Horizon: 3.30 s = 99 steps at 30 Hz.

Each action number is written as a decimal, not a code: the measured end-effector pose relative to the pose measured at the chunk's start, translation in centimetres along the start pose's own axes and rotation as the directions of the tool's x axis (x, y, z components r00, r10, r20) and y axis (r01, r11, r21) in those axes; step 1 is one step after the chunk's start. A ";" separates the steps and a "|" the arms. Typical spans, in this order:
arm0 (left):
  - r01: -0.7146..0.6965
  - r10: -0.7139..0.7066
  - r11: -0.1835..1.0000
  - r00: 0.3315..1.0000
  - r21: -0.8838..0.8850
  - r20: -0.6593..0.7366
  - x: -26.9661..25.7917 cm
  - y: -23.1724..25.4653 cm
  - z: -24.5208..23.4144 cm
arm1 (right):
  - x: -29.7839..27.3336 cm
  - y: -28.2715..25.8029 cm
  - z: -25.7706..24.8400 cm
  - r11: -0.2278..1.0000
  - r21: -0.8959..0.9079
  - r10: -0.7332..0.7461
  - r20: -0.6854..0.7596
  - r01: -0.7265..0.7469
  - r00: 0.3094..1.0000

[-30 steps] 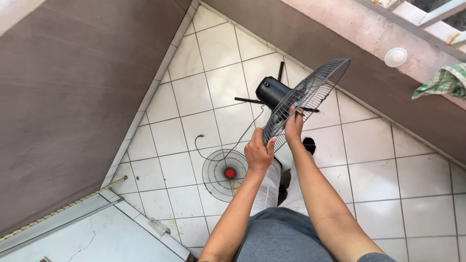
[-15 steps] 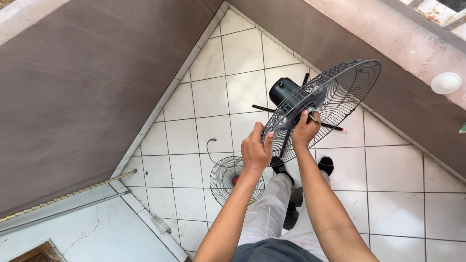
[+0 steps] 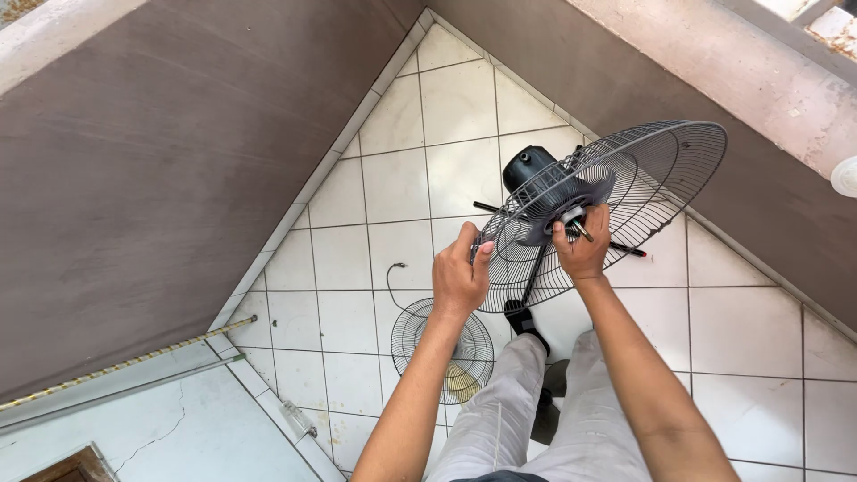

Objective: Dismantling an electric standing fan by removing the grill, blades, and housing.

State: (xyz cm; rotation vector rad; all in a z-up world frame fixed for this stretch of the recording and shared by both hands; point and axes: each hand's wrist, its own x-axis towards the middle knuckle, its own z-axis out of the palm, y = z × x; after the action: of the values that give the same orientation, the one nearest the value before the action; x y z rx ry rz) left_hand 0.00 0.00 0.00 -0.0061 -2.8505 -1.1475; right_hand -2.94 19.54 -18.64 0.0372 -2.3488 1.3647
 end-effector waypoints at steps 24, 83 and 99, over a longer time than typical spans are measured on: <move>-0.055 0.056 0.998 0.998 0.016 -0.019 -4.1 -0.4 1.2 | 0.8 -0.6 -7.7 0.527 0.062 0.619 0.655 -0.847 0.433; -0.121 0.122 0.993 0.992 -0.012 0.024 -8.9 1.5 1.7 | -0.1 -6.5 -9.9 0.859 0.021 0.421 0.537 -0.511 0.731; 0.046 -0.046 0.999 0.999 0.018 -0.001 -10.6 4.7 0.6 | -5.5 -2.8 -8.5 0.784 -0.036 0.532 0.552 -0.619 0.642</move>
State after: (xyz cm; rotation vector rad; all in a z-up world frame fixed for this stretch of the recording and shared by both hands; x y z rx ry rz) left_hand 10.70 4.06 2.15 0.0610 -2.8747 -1.1300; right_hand 5.63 24.12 -14.72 -0.3788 -2.8535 2.0761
